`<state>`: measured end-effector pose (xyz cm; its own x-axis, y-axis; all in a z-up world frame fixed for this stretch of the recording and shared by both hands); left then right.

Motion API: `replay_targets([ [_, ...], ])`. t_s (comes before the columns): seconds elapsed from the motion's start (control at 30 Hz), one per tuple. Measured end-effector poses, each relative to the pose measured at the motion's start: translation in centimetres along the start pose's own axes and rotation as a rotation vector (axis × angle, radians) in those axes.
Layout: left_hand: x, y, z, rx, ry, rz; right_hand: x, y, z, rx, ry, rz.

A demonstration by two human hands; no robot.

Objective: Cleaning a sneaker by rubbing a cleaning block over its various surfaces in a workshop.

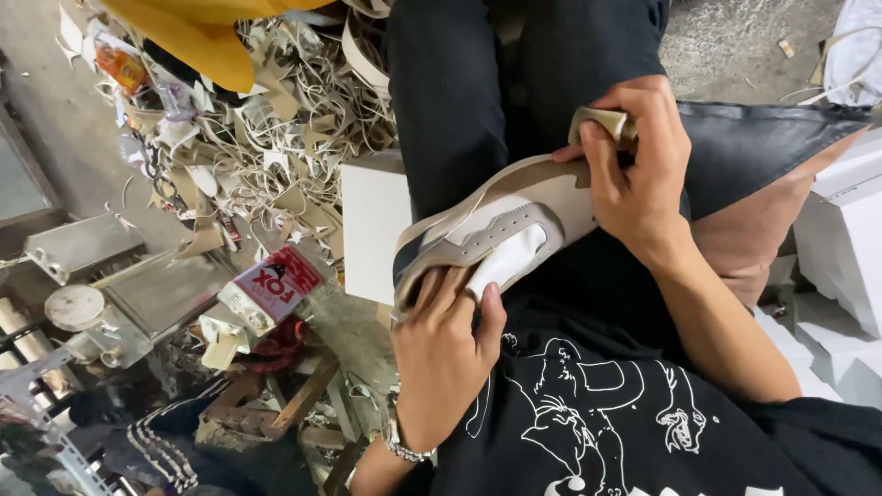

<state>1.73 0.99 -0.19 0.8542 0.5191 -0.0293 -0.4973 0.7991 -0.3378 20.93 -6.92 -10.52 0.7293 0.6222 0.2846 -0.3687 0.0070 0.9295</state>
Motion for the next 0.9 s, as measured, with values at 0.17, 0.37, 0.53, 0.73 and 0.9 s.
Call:
replay_targets([
  [0.17, 1.5, 0.4, 0.7, -0.037, -0.009, -0.124, -0.1, -0.2, 0.1, 0.006, -0.032, 0.018],
  [0.37, 1.4, 3.6, -0.3, -0.925, 0.767, 0.720, -0.2, -0.6, 0.3, -0.006, -0.058, 0.016],
  [0.53, -1.0, 5.2, -5.3, -1.579, 0.829, 1.063, -0.2, -0.8, 0.3, -0.018, -0.063, 0.028],
  [0.73, -0.3, 3.4, -8.4, -1.501, 0.211, 1.289, -0.2, -1.2, 0.5, 0.101, -0.079, -0.002],
  [0.9, -7.1, 9.4, -18.7, -1.648, 0.126, 1.240, -0.3, -1.1, 1.0, 0.117, -0.079, -0.022],
])
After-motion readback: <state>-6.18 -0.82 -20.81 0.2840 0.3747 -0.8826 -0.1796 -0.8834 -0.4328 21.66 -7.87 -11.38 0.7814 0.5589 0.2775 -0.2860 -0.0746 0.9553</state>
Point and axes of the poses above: each hand's wrist, its own x-axis towards the middle knuckle, its own z-axis out of the back of the hand, y = z × x, the point moved 2 cm from there along x, towards the middle knuckle, and after that the axes turned 4 degrees about -y, right-handed, at the moved point
